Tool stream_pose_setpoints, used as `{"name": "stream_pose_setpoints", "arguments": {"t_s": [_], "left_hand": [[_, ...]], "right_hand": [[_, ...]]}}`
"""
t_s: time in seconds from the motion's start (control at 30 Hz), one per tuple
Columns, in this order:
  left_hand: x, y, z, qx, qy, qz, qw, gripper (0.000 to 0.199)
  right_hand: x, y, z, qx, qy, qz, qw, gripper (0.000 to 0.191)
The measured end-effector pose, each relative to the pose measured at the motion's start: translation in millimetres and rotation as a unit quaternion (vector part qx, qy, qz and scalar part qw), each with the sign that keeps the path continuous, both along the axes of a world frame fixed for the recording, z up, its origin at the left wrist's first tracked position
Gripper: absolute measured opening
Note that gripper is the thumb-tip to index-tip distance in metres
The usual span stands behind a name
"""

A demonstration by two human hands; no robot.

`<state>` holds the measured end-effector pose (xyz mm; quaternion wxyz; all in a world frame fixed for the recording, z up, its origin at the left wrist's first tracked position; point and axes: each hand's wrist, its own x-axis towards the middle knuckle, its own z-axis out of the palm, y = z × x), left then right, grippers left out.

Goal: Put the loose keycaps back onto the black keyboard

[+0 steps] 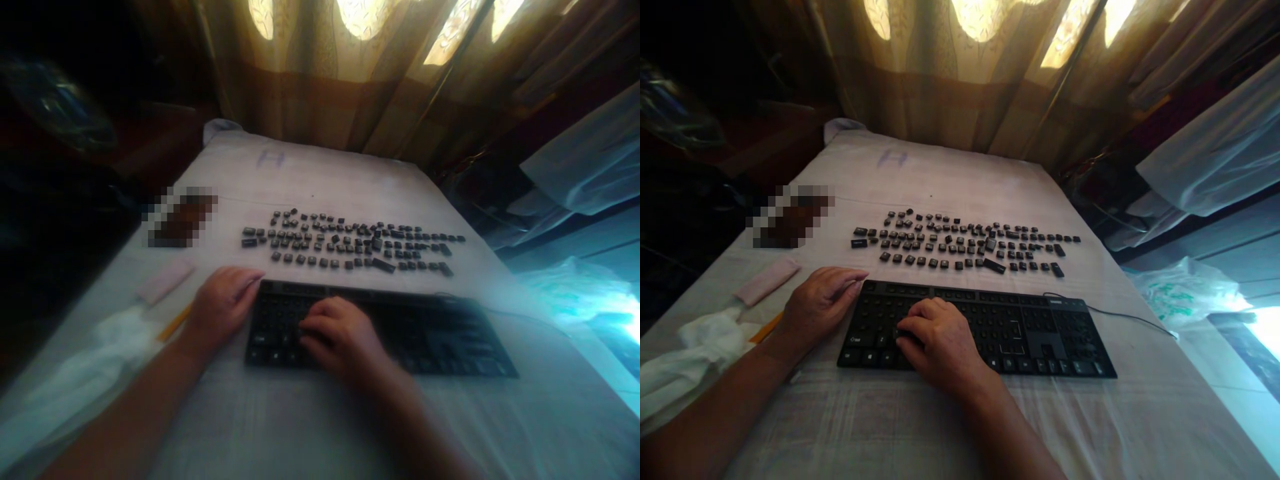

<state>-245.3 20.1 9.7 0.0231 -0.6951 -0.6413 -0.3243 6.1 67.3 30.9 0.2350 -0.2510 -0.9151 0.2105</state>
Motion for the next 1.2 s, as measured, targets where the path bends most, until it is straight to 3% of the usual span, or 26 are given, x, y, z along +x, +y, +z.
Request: {"name": "stream_pose_setpoints", "arguments": {"t_s": [1.03,1.2], "left_hand": [[-1,-2,-2.2,0.009,0.004,-0.019,1.0,0.024],[0,-2,-1.1,0.005,0.005,-0.017,1.0,0.025]], "right_hand": [[-1,-10,7.0,-0.034,-0.009,-0.018,0.999,0.006],[-1,-12,6.7,-0.036,-0.023,-0.027,0.999,0.013]]}}
